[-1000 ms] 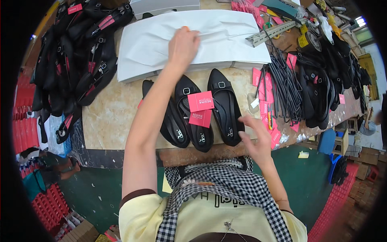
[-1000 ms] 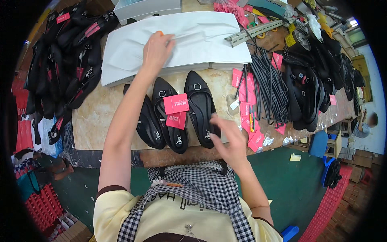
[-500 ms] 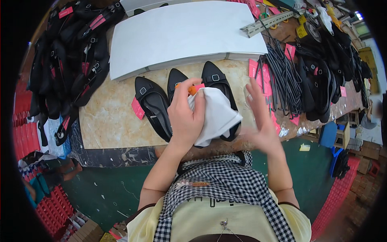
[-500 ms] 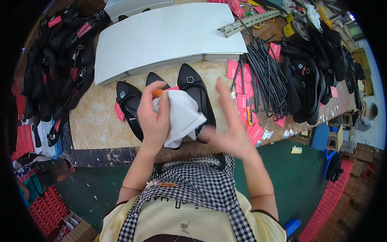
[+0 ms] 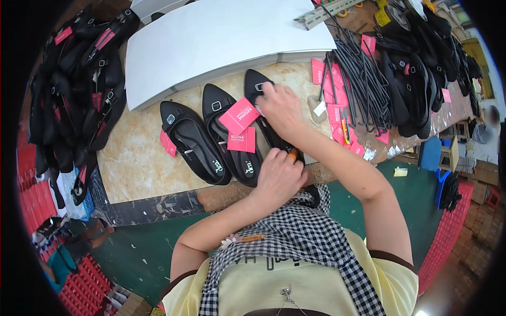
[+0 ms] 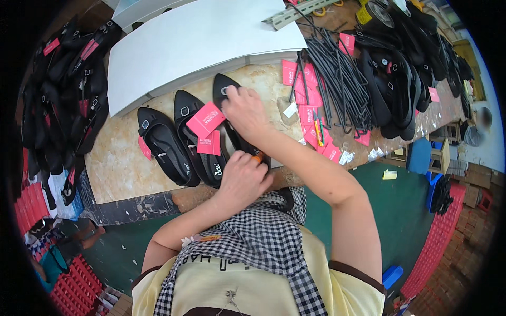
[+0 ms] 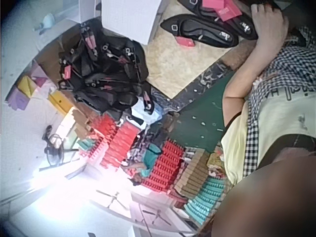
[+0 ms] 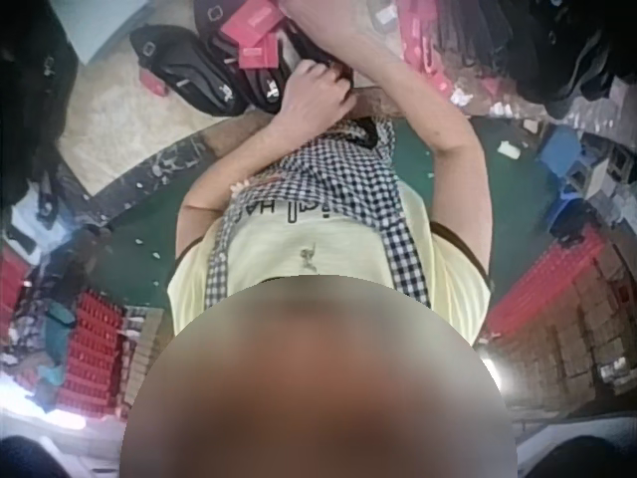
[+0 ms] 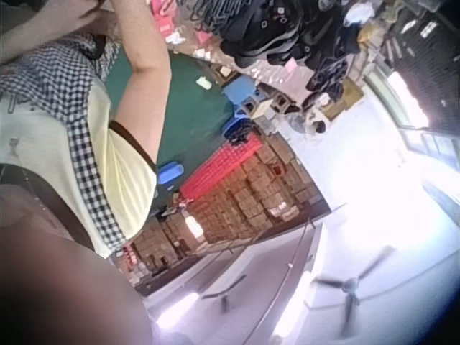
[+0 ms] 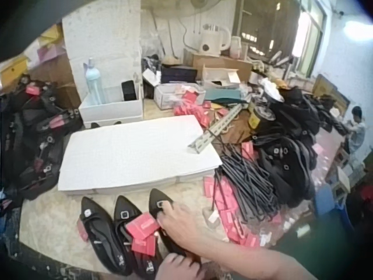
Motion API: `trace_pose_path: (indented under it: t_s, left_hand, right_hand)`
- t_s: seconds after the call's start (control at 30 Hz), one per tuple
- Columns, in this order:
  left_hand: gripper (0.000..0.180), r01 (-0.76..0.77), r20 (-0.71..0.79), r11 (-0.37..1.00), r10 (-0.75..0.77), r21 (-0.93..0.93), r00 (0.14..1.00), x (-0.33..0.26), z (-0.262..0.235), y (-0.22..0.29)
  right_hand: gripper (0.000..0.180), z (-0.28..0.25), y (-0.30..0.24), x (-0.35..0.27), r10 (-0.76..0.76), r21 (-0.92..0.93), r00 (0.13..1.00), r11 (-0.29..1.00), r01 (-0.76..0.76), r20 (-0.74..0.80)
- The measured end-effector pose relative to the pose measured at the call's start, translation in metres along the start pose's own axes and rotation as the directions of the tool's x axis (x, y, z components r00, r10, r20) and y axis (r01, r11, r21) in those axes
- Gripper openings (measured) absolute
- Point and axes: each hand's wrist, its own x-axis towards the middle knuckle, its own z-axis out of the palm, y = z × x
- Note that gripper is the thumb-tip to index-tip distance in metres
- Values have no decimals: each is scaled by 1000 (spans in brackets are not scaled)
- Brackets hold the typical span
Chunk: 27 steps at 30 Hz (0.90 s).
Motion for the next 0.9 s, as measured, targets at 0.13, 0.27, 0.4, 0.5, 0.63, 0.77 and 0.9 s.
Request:
trace_pose_path:
  t_s: [0.13, 0.27, 0.4, 0.5, 0.63, 0.77, 0.9]
  left_hand:
    - [27, 20, -46, 1000, -21, -22, 999, -3, -2, -8]
    - [29, -57, 4, 998, 57, -9, 998, 2, 4, 1]
    - [39, -169, 49, 983, 166, 70, 985, 15, -13, -15]
    - [46, 31, 25, 933, -43, 358, 999, 85, -88, -42]
    - [61, 463, -609, 742, -94, 485, 788, 124, -133, -256]
    - [47, 484, -552, 800, -238, 355, 799, 124, -117, -242]
    - [17, 69, -547, 996, -27, 56, 837, 101, -119, -118]
  right_hand:
    - [54, -31, 23, -13, -52, 728, 997, 686, -4, 55]
    - [59, -1, 46, 5, 209, 561, 963, 783, -270, 171]
    - [51, 7, 54, 9, 296, 548, 949, 779, -306, 110]
    - [53, -14, 92, -32, 444, 453, 870, 744, -491, 213]
    - [59, -46, 64, -47, 399, 547, 892, 709, -446, 211]
    - [62, -71, 57, -67, 517, 671, 853, 609, -423, 69]
    - [81, -91, 28, -64, 606, 979, 780, 14, -205, 154]
